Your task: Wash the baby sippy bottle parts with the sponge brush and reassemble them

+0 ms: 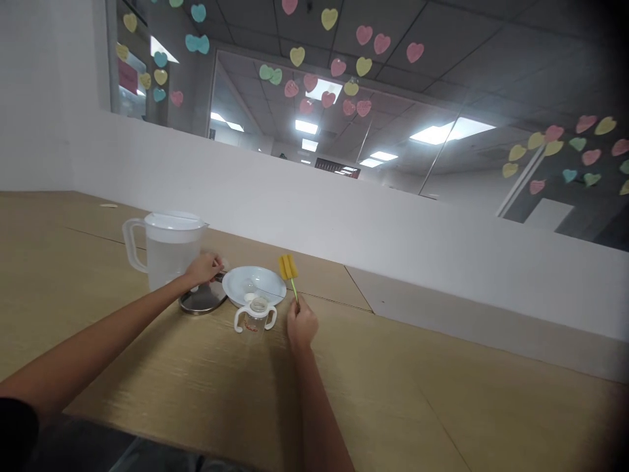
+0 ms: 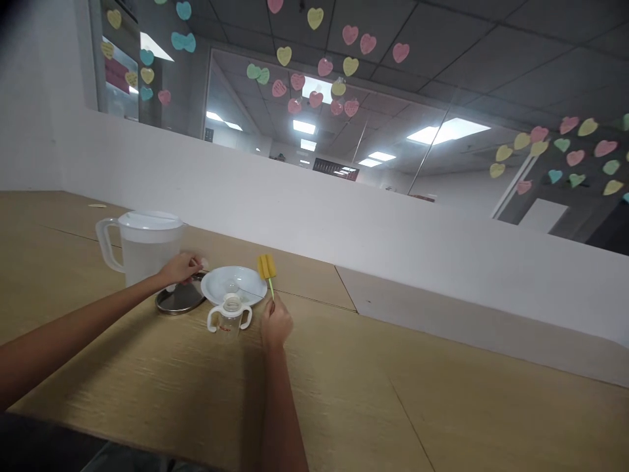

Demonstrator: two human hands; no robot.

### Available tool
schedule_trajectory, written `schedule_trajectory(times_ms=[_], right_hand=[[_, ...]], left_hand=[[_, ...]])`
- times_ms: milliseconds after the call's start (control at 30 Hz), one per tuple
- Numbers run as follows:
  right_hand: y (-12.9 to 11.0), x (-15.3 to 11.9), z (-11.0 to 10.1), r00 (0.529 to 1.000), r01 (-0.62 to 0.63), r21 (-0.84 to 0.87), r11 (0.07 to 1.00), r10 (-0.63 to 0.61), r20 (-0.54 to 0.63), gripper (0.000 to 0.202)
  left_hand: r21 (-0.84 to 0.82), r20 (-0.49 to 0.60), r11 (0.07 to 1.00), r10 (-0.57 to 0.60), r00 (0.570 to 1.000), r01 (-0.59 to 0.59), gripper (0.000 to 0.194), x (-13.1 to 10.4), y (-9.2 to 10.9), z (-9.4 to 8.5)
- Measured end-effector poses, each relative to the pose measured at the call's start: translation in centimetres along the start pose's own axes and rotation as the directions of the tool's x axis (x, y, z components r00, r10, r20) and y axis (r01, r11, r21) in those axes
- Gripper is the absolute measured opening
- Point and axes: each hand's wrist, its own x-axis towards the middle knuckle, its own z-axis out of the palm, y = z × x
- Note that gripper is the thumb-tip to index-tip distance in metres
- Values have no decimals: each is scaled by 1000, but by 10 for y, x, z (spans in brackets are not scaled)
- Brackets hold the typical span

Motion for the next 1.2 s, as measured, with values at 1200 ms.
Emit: schedule_trajectory(times_ms=[1200], right_hand=[[-26, -2, -20, 911, 398, -49, 916, -401, -93, 30]], left_hand=[[-21, -508, 786, 524, 683, -618, 30, -61, 20, 49]])
